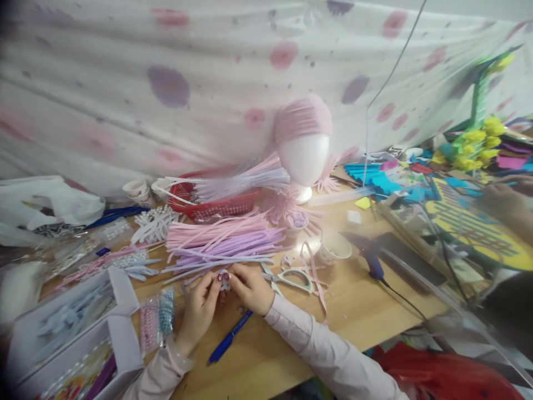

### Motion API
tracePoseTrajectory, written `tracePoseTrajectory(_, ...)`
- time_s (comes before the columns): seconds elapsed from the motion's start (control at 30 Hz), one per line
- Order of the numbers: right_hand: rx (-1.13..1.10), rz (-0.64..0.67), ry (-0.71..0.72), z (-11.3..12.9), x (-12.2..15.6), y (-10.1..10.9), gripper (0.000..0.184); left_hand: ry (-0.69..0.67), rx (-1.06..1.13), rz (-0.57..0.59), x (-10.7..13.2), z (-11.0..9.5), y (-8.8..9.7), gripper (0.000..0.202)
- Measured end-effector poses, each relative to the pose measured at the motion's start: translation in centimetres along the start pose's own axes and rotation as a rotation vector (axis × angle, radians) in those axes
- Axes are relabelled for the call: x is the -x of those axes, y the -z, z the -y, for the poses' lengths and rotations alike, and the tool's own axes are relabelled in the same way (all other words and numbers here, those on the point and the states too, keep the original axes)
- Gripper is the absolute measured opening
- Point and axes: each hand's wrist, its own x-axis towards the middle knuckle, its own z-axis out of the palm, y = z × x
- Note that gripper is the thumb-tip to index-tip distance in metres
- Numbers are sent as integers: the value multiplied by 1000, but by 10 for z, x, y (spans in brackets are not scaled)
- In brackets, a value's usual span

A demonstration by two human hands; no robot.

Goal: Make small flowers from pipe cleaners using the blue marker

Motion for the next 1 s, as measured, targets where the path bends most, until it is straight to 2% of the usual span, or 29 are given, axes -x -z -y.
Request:
tracePoseTrajectory(0.13, 67, 13, 63, -3, 1, -2, 40, -38, -49, -10, 0, 5, -4, 25)
tracePoseTrajectory(0.4, 184, 32, 77, -12, 3, -5, 35, -59, -104, -22, 1, 8, -5, 26)
tracePoseTrajectory(0.67, -28, 16, 52, -8, 3, -4, 36, -88, -135, -30, 0, 9, -4, 26)
tracePoseTrajectory(1.0, 81, -46, 126, -8, 5, -3, 22, -111, -163, -30, -4, 8, -1, 27)
